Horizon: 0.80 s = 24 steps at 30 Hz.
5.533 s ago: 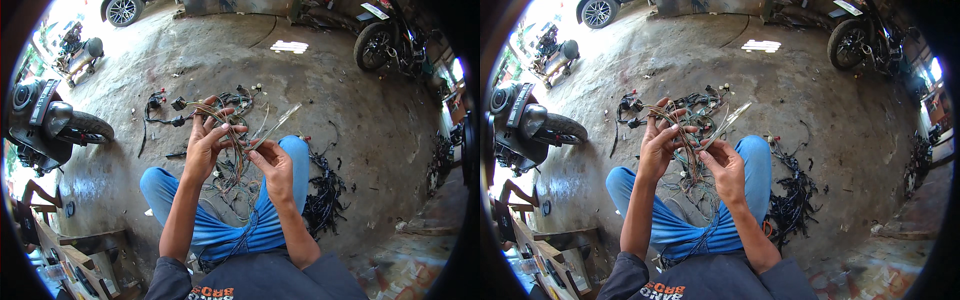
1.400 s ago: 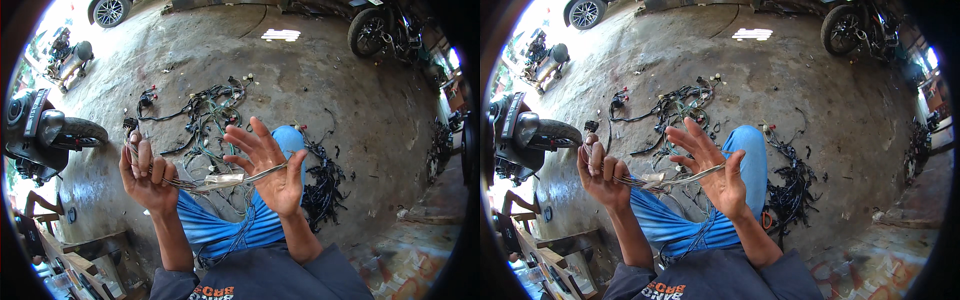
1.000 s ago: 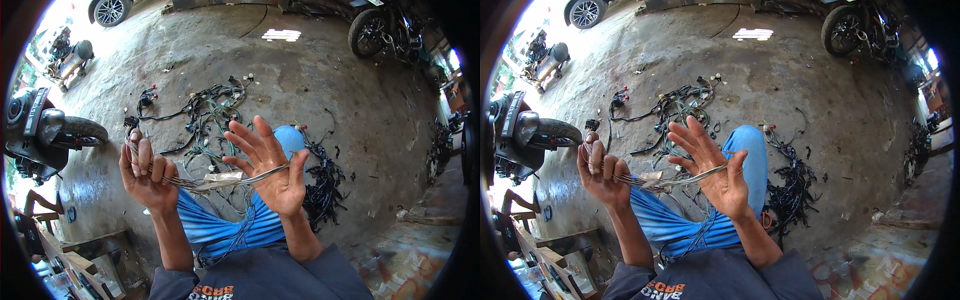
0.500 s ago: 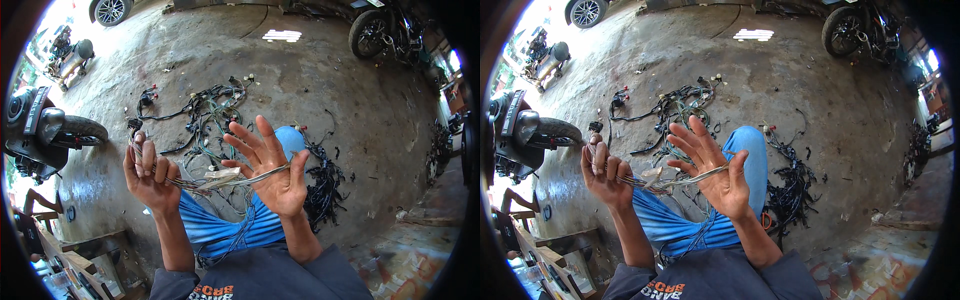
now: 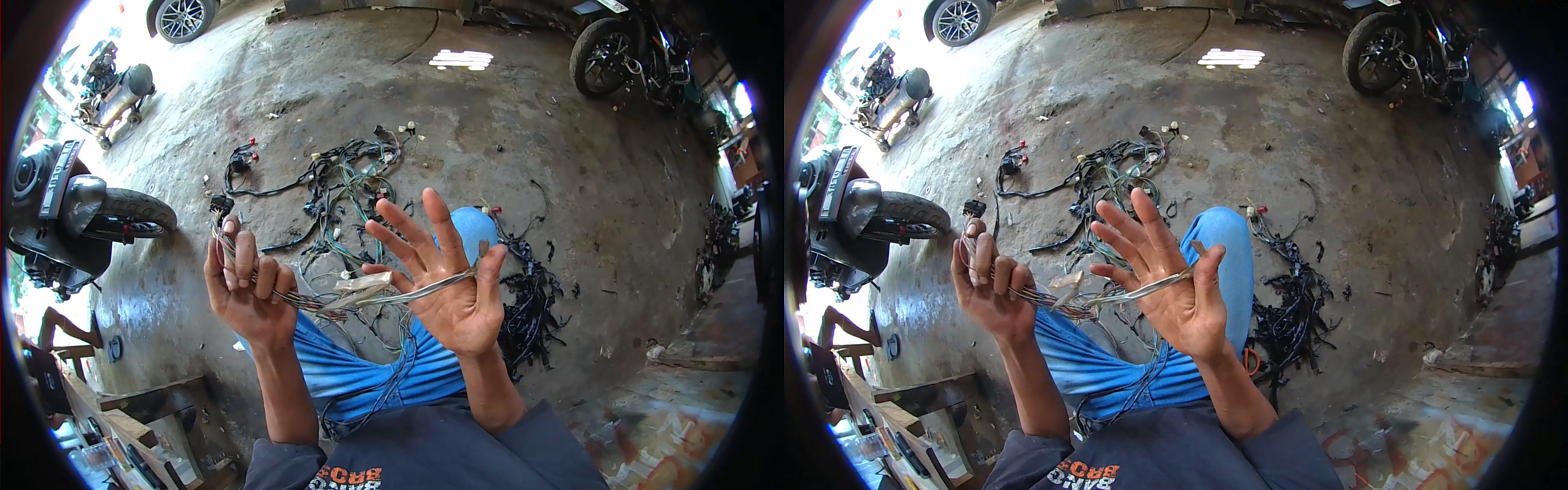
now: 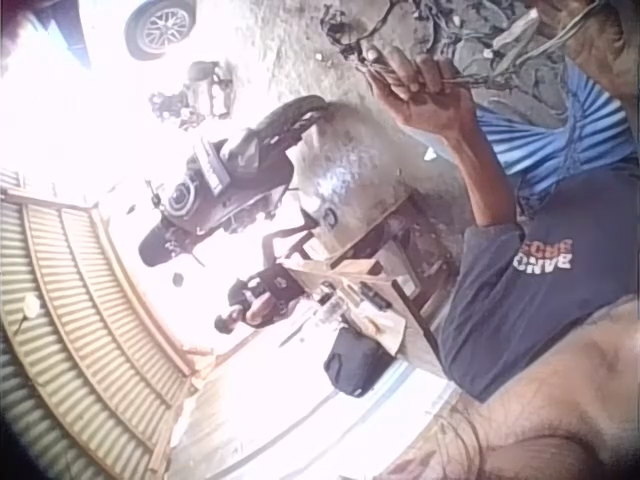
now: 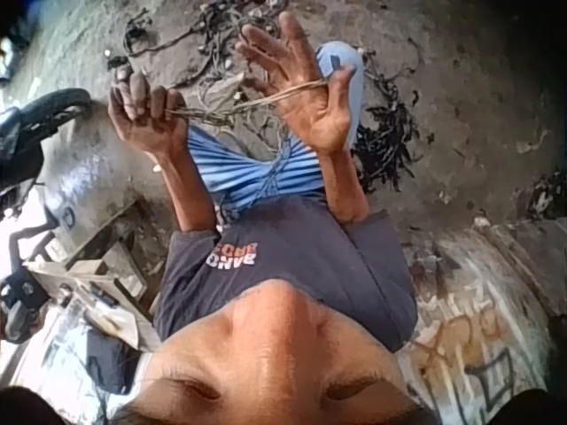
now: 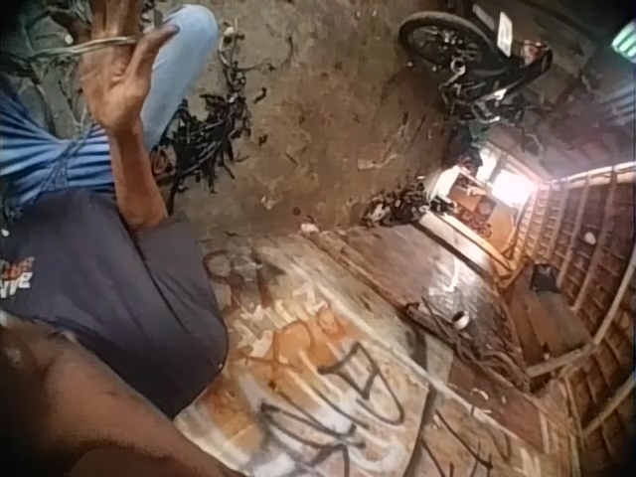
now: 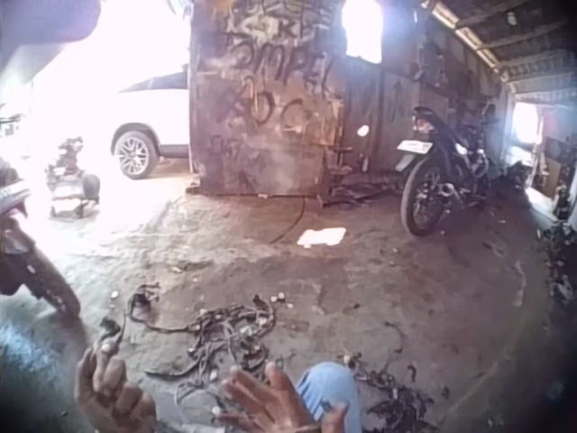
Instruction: Inspecting and sorting through a motorcycle electrical wire harness to identify connectors and wire integrity.
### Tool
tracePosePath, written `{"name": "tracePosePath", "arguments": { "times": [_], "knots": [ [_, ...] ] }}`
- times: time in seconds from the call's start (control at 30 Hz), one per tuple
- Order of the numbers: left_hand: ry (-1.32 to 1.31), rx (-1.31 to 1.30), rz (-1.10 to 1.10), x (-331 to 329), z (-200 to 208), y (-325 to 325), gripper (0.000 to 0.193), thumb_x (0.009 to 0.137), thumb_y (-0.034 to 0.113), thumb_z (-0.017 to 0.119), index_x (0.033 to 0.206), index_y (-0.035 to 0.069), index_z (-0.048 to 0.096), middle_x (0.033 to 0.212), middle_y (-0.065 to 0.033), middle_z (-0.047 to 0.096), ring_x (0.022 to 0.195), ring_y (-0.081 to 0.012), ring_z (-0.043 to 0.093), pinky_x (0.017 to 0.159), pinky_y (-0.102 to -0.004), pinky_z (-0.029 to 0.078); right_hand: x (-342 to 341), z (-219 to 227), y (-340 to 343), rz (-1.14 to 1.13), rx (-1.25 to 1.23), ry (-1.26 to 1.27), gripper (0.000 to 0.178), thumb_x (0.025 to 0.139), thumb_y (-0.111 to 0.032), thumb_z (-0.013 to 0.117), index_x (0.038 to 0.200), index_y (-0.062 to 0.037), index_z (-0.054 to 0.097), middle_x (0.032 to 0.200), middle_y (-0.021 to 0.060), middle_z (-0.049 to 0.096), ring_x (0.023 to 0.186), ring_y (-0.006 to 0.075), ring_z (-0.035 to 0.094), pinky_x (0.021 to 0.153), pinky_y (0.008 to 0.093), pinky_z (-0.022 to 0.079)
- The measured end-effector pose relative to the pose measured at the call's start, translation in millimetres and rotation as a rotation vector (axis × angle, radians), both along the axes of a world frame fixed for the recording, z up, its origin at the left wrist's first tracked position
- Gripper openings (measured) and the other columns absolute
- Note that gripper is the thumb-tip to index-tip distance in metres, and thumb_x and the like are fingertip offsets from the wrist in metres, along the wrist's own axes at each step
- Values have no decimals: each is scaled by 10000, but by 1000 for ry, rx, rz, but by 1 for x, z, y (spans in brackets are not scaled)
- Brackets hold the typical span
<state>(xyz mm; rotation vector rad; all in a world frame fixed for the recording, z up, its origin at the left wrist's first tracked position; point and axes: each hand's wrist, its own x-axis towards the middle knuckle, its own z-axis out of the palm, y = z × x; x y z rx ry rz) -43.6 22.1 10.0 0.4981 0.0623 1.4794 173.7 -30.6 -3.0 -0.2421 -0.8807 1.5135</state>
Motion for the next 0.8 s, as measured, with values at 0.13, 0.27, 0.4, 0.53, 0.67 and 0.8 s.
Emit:
{"name": "tracePosePath", "arguments": {
  "times": [0.13, 0.27, 0.4, 0.53, 0.67, 0.8],
  "knots": [
    [0, -7, 6, 1, 0, 0, 234, 1097, 285, 361, 1171, 78, 440, 627, 48, 362, 407, -36, 213, 391, -236, 202, 1, -2, 0, 4, -1, -4, 840, 960, -732, 18, 1630, -226, 49, 1648, 222, 152, 1510, 382, 222, 1159, 573, 301],
    [-8, 3, -4, 1, 1, 0, 232, 1097, 286, 358, 1166, 80, 438, 625, 47, 361, 405, -35, 211, 389, -236, 203, 0, -2, 1, -1, 0, -3, 842, 960, -733, 19, 1630, -225, 48, 1650, 220, 148, 1509, 381, 226, 1156, 574, 304],
    [-7, 10, -9, 1, 1, 1, 236, 1097, 286, 354, 1167, 78, 441, 623, 48, 360, 407, -35, 216, 392, -237, 204, 0, -3, 2, -3, -23, 37, 840, 963, -733, 31, 1630, -221, 48, 1653, 216, 141, 1511, 380, 217, 1155, 573, 307],
    [-15, 4, -8, 1, 1, 2, 242, 1096, 285, 355, 1176, 73, 440, 626, 47, 360, 410, -39, 219, 396, -238, 209, 1, -6, 5, 9, -58, 115, 810, 987, -711, 73, 1629, -218, 56, 1653, 208, 149, 1513, 375, 213, 1161, 572, 301],
    [-12, -6, -6, 2, 0, 4, 249, 1095, 280, 355, 1190, 66, 439, 639, 42, 358, 418, -45, 221, 402, -243, 214, 8, -8, 13, -11, -93, 111, 786, 1004, -688, 103, 1629, -213, 71, 1650, 197, 173, 1505, 373, 235, 1169, 574, 291],
    [-15, -19, -19, 8, 0, 11, 247, 1092, 276, 359, 1184, 64, 448, 645, 41, 355, 426, -46, 218, 402, -242, 213, 16, -11, 25, -34, -137, 132, 764, 1018, -665, 119, 1628, -205, 93, 1639, 188, 213, 1494, 362, 266, 1167, 558, 307]
  ]
}}
